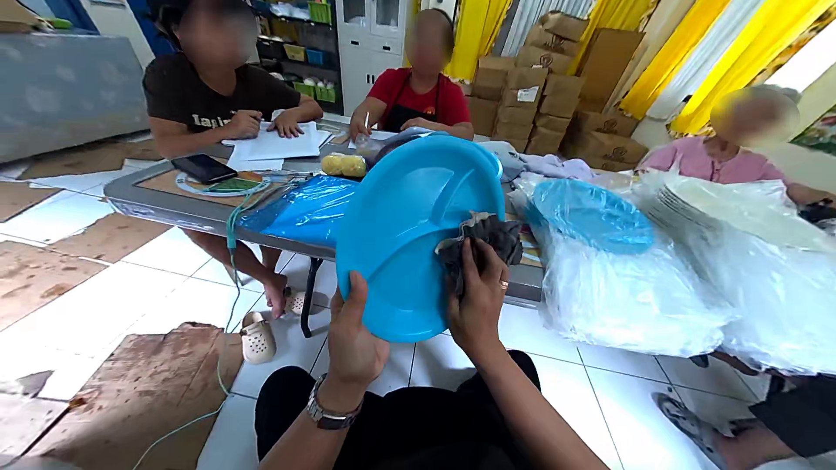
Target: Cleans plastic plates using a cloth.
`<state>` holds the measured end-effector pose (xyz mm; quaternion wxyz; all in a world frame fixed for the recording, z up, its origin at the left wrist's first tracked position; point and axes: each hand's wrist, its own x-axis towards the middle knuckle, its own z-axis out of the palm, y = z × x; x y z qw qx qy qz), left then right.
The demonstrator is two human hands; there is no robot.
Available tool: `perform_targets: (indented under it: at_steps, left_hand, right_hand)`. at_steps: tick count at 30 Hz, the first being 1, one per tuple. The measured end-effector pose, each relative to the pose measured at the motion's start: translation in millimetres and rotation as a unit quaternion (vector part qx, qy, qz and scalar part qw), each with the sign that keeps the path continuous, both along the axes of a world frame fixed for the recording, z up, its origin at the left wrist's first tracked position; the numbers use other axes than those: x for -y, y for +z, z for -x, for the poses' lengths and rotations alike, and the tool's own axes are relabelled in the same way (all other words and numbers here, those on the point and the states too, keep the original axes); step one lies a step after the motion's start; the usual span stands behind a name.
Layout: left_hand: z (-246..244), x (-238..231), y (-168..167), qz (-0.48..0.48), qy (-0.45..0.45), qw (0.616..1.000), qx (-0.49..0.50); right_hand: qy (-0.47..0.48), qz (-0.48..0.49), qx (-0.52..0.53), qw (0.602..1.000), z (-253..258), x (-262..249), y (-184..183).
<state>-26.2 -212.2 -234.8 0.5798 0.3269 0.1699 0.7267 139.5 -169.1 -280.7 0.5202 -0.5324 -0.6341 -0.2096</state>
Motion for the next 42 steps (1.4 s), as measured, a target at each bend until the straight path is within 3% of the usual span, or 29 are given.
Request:
perform_targets:
  at_steps: [2,4,7,13,17,22,29,33,37,39,42]
  left_hand:
    - [-13.0,3.2,-0.4,0.002,-0.014,1.000,-0.020]
    - [-22.4,4.8,-0.4,0.011,-0.033,0.998,-0.048]
    - [-25.2,6.4,0.2,0.042,-0.080,0.993,-0.077]
    - [-18.3,14.3,8.4,0.022,-0.102,0.990,-0.096]
    - [-22.1,13.6,2.1,0.059,-0.075,0.994,-0.056]
    - [-24.0,12.7,-2.0,0.059,-0.038,0.997,-0.041]
    - [-22.7,21.2,-9.9,0.094,-0.074,0.991,-0.054]
    - [-28.7,19.2,-11.8,0.068,-0.109,0.990,-0.058]
    - [-24.3,12.4,-14.9,0.026,-0.102,0.992,-0.064]
    - [-19.4,12.7,-15.6,0.030,-0.087,0.994,-0.058]
    - [-13.4,14.8,-14.0,0.031,-0.072,0.996,-0.048]
  right_hand:
    - [0.023,0.009,-0.038,0.999,2.3,6.2,6.5]
    - [0.107,0.021,-0.039,0.993,7.8,17.6,8.1]
    - [0.220,0.016,0.046,0.974,20.8,42.1,3.5]
    - [0.174,-0.049,0.158,0.971,-2.8,24.6,11.9]
    - [0.117,-0.057,0.097,0.987,-35.6,-6.2,16.7]
    - [0.020,-0.010,0.021,1.000,-47.5,-15.3,-6.8]
    - [0.127,-0.023,-0.121,0.984,-28.1,-1.5,-5.8]
    - [0.186,-0.023,-0.027,0.982,7.2,11.1,5.7]
    - [0.296,0.015,0.087,0.951,27.8,17.9,3.1]
    - [0.286,0.006,0.121,0.950,21.0,8.5,4.7]
    - [0.200,0.013,0.100,0.975,-4.3,-10.7,4.4]
